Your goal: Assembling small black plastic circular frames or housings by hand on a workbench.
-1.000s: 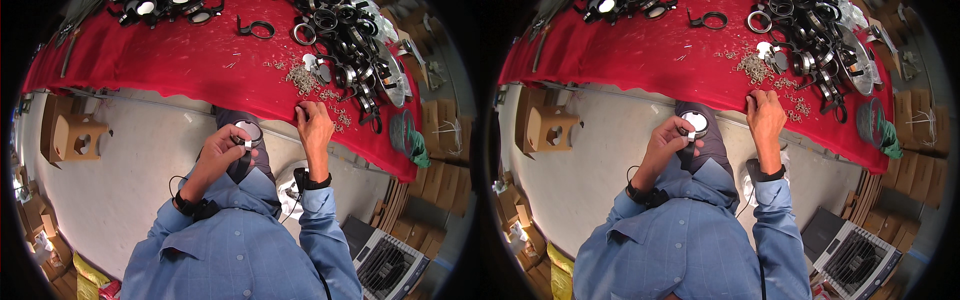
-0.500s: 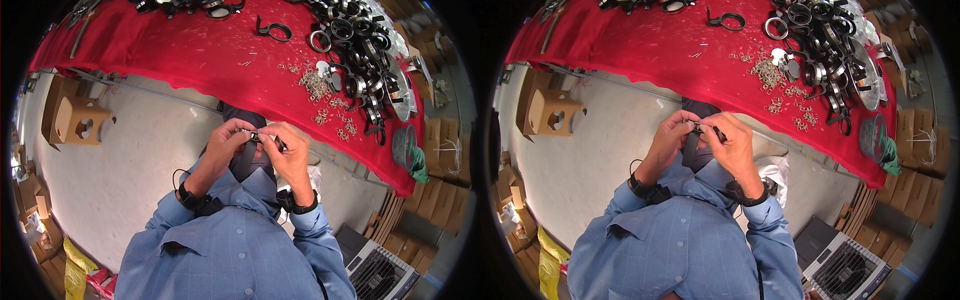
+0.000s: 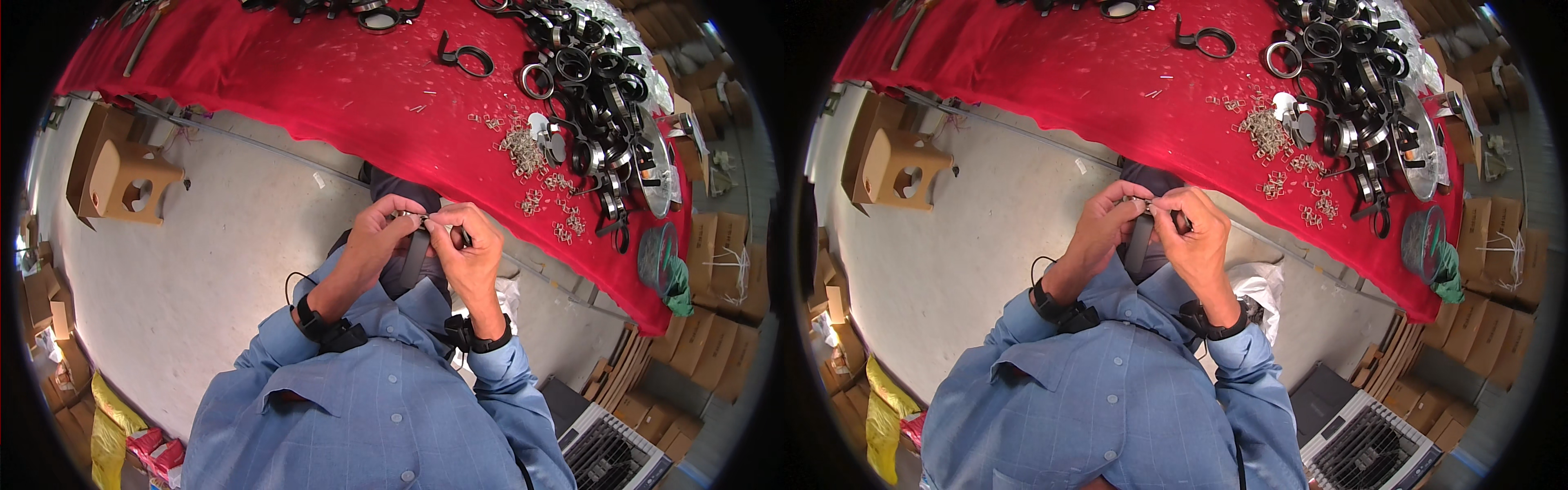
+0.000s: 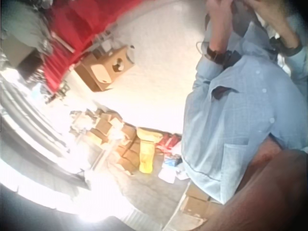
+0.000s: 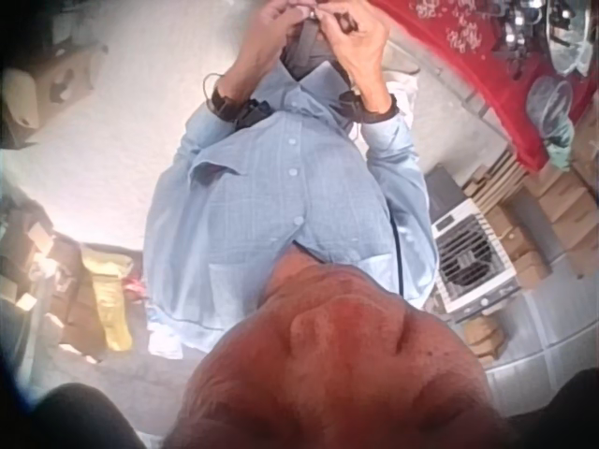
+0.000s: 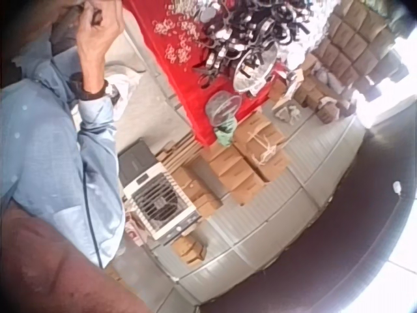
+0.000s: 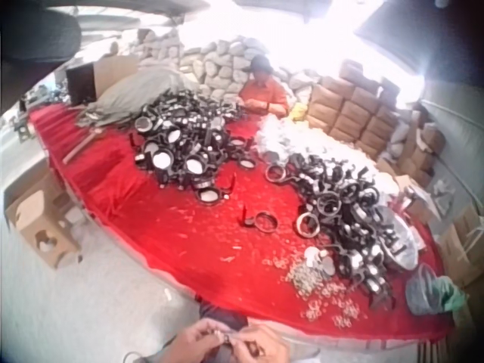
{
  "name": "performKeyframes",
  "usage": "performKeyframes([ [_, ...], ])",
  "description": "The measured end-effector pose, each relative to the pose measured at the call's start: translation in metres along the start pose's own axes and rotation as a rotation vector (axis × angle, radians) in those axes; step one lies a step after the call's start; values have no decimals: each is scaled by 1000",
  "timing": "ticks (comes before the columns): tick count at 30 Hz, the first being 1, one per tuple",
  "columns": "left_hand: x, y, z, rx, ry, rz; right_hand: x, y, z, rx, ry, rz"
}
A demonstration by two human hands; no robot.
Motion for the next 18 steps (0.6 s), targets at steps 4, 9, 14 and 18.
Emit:
performKeyframes([
  [4, 1, 2, 1, 20, -1, -10, -6, 10, 0, -102, -104, -55],
  [9, 3, 12, 4, 69, 8, -3, -39, 18, 20, 23, -89, -102],
  [14, 9, 19, 12, 37, 30, -12, -89, 17, 15, 284, -78, -5],
  [18, 21, 25, 19, 7, 48, -23, -128, 21, 4, 388, -111, 96],
])
Point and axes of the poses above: each hand's wrist, its own x-axis away from the middle knuckle, its own z-axis out of the back of the hand, y = z × x, the point moved 5 cm from there along -x, towards the middle knuckle, and after that the axes turned 10 degrees about -y, right-handed, at the moved point
